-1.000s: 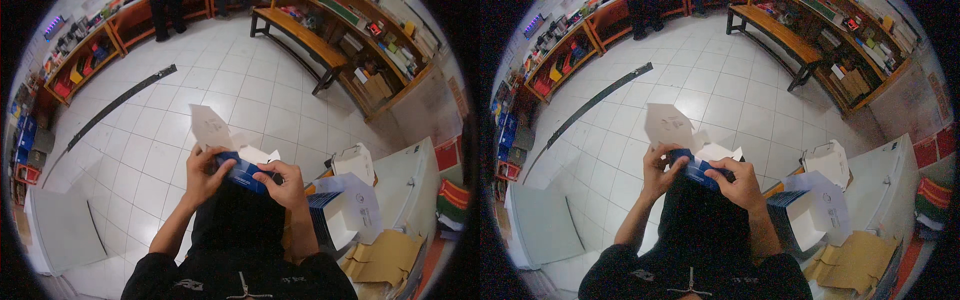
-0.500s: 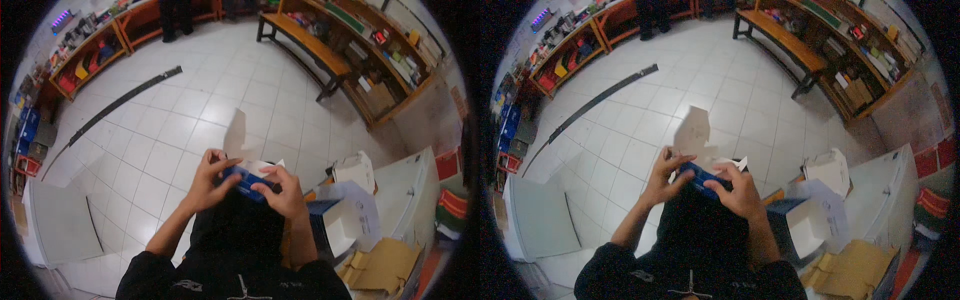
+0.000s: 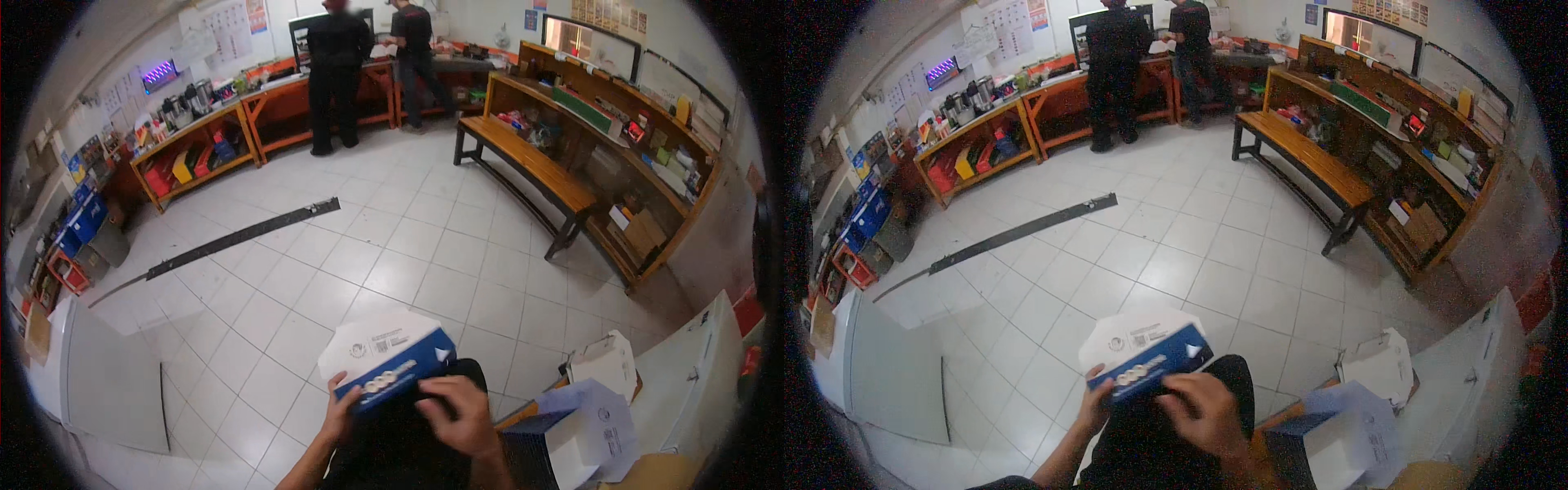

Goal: The recorder walks through a kitchen area and then sits down to assemble cardboard food boxes.

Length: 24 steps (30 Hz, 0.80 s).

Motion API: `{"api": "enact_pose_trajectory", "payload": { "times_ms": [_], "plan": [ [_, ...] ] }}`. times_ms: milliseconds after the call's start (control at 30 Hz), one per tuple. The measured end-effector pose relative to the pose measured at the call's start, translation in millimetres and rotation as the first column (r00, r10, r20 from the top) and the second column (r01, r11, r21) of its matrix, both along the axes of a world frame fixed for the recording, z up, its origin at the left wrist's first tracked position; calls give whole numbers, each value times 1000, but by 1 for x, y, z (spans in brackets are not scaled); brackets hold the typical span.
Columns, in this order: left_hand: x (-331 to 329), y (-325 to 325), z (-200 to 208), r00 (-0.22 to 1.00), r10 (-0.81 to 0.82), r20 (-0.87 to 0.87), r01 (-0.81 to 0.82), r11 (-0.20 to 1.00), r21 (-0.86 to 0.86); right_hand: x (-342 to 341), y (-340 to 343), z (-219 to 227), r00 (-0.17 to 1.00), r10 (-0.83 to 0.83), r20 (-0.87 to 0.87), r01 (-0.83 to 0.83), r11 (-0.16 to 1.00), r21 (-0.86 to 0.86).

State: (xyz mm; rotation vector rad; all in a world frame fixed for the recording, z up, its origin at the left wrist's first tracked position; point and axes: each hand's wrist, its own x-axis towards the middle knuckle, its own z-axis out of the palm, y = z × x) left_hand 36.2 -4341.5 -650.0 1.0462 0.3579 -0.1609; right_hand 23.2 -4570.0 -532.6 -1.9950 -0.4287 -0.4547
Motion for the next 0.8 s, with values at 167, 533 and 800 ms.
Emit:
{"api": "enact_pose_trajectory", "payload": {
  "times_ms": [167,533,800],
  "plan": [
    [8,22,7,987,-114,-109,78,953,-292,6,-59,-102,874,-11,-486,288,817,499],
    [19,10,27,915,-401,33,372,810,-453,23,-66,-50,733,552,-397,-178,719,671],
    [21,21,91,745,-498,444,-45,627,778,20,-58,-48,886,377,-270,-250,879,407]
  ]
}}
